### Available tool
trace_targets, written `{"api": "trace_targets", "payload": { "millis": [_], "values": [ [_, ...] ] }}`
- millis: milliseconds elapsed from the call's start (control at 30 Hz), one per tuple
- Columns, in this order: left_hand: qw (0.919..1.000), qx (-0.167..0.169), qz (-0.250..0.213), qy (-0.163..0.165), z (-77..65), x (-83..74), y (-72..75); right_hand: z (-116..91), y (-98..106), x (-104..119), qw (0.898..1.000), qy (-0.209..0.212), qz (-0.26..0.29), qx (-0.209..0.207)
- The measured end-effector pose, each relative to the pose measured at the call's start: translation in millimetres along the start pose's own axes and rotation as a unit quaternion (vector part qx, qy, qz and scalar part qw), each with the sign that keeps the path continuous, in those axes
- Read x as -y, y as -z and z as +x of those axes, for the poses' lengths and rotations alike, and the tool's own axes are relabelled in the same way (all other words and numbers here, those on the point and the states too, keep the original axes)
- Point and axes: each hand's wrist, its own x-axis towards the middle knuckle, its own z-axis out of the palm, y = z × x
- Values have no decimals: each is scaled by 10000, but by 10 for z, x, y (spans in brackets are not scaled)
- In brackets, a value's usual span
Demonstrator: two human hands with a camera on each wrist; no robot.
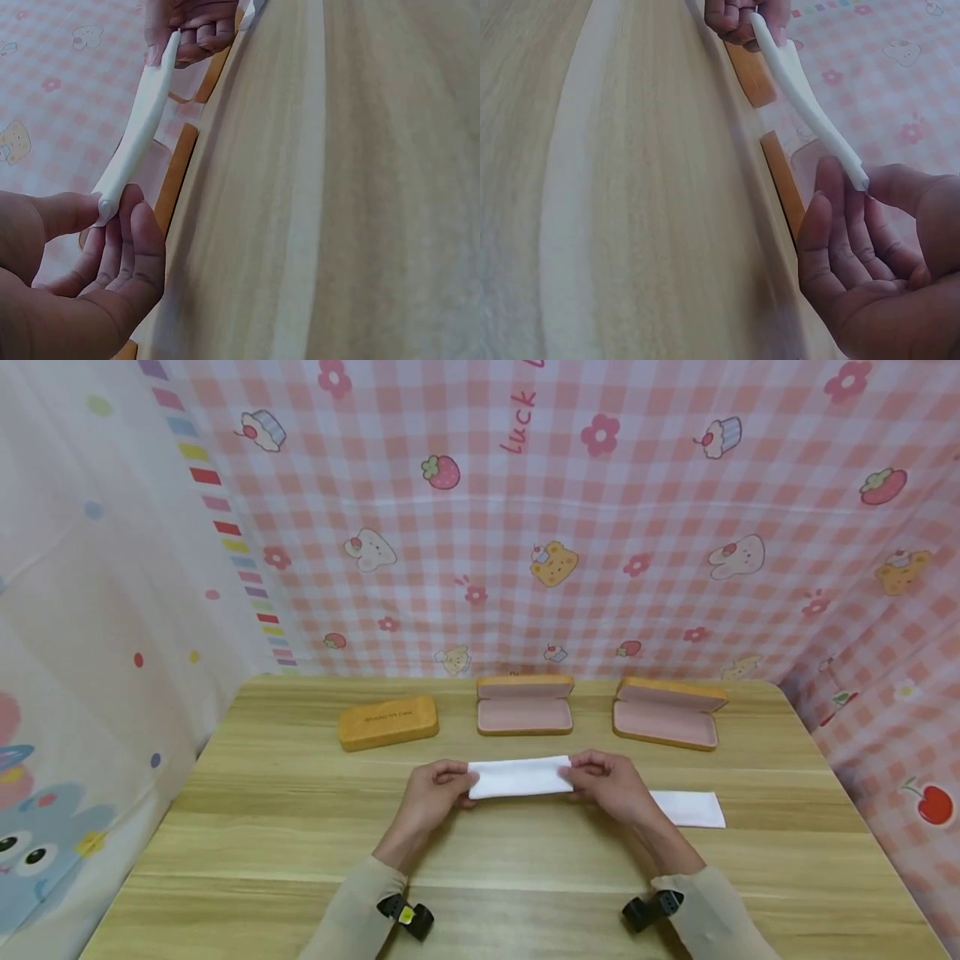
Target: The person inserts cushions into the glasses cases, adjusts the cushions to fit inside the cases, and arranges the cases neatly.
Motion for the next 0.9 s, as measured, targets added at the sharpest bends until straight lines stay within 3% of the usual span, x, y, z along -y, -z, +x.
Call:
{"api": "trace_targets", "payload": {
  "millis": [333, 900],
  "values": [
    [9998, -64, -175, 69, 81, -78, -14, 18, 0, 26, 9992, 15, 306, -260],
    [9998, -65, -148, -145, 265, -246, -54, 117, 102, 152, 9991, 32, -97, -411]
  ]
}}
